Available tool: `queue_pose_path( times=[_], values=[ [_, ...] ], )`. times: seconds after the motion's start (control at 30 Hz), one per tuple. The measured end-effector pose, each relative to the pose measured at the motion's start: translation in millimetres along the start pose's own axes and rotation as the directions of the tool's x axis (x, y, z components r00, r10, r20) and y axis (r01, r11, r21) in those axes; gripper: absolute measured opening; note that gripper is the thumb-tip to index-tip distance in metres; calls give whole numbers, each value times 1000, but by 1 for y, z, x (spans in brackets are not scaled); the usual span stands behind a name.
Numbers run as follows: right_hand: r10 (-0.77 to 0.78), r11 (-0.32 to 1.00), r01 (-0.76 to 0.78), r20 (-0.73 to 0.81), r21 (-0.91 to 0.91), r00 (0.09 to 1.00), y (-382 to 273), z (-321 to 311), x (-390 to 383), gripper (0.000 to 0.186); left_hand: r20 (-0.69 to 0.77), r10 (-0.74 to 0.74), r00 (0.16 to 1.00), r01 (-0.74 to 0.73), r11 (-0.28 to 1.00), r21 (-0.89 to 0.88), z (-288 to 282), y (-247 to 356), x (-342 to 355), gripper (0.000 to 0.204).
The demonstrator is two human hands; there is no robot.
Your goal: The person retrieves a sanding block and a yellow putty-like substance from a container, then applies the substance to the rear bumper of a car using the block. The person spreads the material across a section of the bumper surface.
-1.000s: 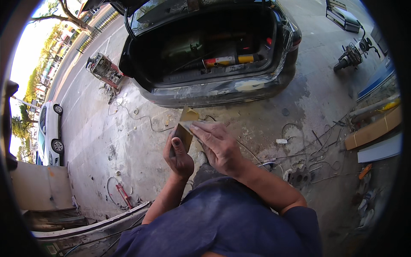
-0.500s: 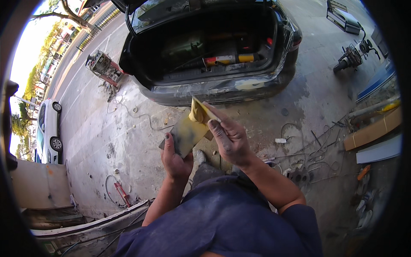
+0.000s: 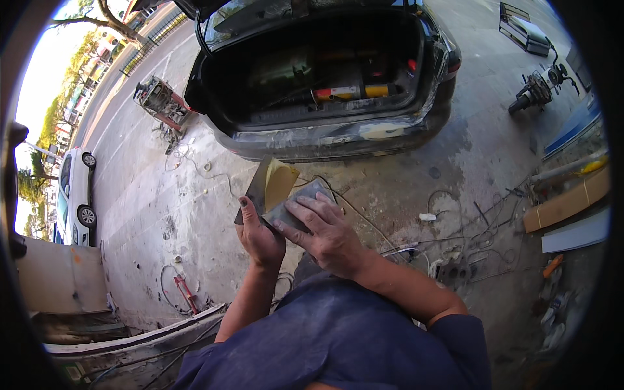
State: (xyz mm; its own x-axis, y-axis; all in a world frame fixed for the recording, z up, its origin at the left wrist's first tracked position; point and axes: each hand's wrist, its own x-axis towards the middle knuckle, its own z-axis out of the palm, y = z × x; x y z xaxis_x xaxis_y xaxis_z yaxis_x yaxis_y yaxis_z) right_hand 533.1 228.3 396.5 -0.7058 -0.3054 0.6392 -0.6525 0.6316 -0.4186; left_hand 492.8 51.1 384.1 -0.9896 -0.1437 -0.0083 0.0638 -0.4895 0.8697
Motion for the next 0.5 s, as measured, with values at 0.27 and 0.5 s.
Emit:
queue_pose_path(
  times=[0.27, 0.5],
  values=[
    [605, 543, -446, 36, 711, 796, 21, -15, 10, 31, 221, 308, 925, -377, 803, 461, -27, -22, -2, 56],
    [448, 697, -307, -61, 648, 892, 26, -3, 11, 32, 388, 396, 832, -554, 621, 555, 10, -5, -1, 65]
  ],
)
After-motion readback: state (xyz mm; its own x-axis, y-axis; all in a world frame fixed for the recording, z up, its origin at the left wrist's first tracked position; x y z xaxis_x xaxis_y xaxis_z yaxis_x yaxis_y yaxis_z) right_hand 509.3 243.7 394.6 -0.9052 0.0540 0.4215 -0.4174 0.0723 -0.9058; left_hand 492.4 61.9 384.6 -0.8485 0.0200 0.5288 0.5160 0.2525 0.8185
